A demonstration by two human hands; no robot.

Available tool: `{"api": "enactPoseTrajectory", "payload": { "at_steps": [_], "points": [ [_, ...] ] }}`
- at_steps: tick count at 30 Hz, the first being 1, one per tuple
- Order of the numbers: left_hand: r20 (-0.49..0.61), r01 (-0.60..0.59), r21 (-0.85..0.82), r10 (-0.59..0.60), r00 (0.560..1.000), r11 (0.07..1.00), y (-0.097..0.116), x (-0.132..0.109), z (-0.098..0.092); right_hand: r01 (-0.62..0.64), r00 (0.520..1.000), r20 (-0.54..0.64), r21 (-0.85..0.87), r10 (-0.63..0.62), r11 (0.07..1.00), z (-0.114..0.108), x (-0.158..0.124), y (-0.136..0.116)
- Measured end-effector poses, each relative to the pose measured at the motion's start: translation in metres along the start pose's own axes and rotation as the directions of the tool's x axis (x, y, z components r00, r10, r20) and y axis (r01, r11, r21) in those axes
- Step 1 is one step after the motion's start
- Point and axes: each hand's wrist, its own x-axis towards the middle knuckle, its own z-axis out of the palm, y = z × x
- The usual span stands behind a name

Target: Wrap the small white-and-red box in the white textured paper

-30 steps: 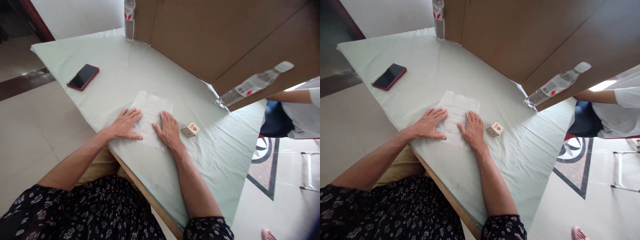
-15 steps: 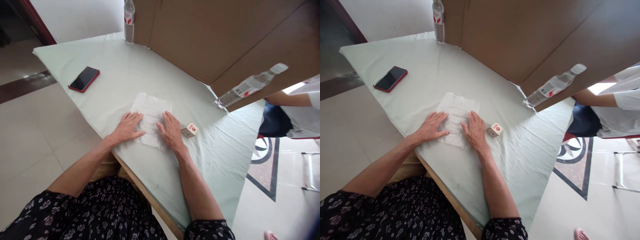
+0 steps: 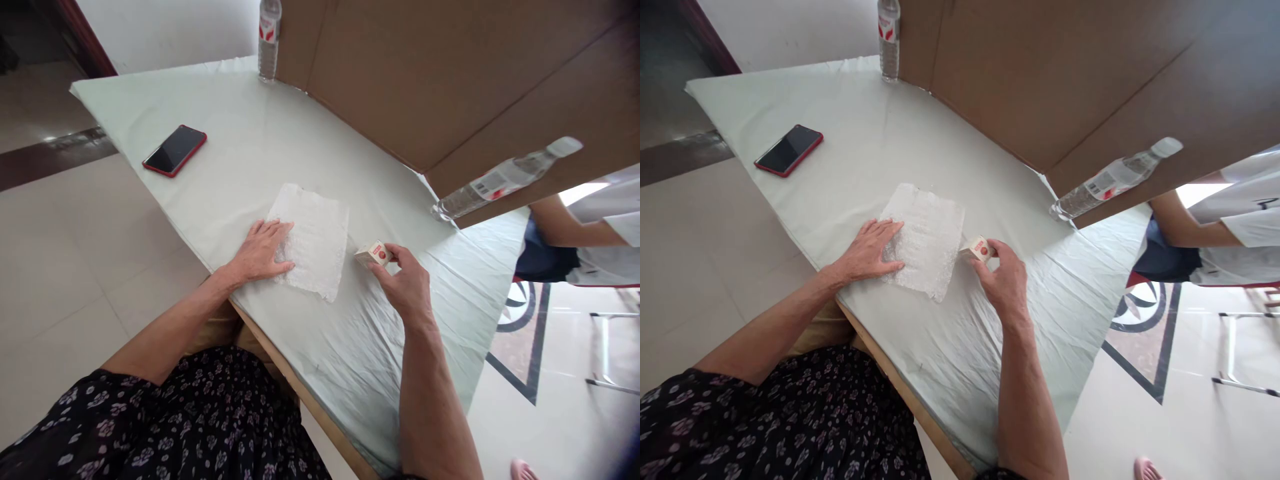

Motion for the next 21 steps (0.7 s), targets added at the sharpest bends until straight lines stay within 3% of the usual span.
{"api": "enactPoseTrajectory", "payload": {
  "at_steps": [4,8,12,21],
  "points": [
    [-0.020,-0.006,-0.013,0.005,1.000,1.000,-0.001,0.001,0.001,0.246,0.968,0.005,0.144,-0.250,0.958,0.016,0.010,-0.053],
    [-0.039,-0.007,-0.026,0.006,0.999,1.000,-0.001,0.001,0.003,0.356,0.918,0.126,0.154,-0.376,0.922,0.046,0.018,-0.087],
    [-0.036,-0.011,-0.021,0.010,0.999,1.000,-0.001,0.002,0.003,0.332,0.905,0.230,0.149,-0.359,0.932,0.070,0.016,-0.089],
    [-0.023,-0.002,-0.015,0.002,1.000,1.000,-0.001,0.001,0.003,0.316,0.912,0.192,0.233,-0.362,0.920,0.073,0.014,-0.078]
  ]
}}
